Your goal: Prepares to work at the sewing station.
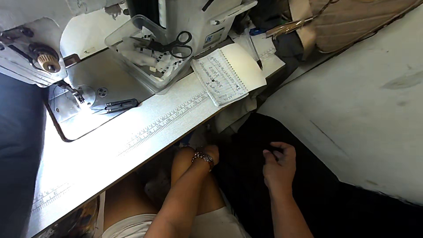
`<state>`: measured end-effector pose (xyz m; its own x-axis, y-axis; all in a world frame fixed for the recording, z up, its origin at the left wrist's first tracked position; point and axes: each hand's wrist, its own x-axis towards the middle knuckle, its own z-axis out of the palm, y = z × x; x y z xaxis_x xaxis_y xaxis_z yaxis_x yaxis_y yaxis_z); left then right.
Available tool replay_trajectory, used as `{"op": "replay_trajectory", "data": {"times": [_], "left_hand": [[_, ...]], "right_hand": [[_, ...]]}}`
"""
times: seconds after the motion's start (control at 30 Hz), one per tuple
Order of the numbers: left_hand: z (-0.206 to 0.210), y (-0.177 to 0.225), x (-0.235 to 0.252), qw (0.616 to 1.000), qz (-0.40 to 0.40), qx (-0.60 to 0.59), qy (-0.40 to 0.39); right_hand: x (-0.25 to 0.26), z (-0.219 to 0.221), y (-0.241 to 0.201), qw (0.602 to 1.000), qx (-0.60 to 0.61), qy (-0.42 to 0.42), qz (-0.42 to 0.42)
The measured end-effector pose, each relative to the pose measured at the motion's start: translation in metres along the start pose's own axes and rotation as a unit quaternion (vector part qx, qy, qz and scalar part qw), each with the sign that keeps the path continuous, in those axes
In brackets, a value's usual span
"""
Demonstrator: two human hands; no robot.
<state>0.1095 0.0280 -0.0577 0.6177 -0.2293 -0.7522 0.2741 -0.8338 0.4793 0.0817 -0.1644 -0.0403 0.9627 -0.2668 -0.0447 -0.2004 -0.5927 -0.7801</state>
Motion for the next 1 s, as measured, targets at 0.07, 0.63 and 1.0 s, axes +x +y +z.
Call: {"op": "replay_trajectory", "data": {"times": [0.07,0.63,1.0], "left_hand": [[-0.001,-0.002,-0.001,1.0,0.016,0.002,0.004],[-0.006,-0.019,0.001,0.945,0.075,-0.31,0.077],[-0.007,-0.019,-0.003,0.911,0.071,-0.4,0.071]], "right_hand": [[0.002,-0.004,0.006,0.998,-0.006,0.007,-0.054],[-0.004,-0.001,0.003,0.997,-0.034,-0.023,-0.063],[-0.015,0.031,-0.012,0.975,-0.12,-0.12,-0.141]]}}
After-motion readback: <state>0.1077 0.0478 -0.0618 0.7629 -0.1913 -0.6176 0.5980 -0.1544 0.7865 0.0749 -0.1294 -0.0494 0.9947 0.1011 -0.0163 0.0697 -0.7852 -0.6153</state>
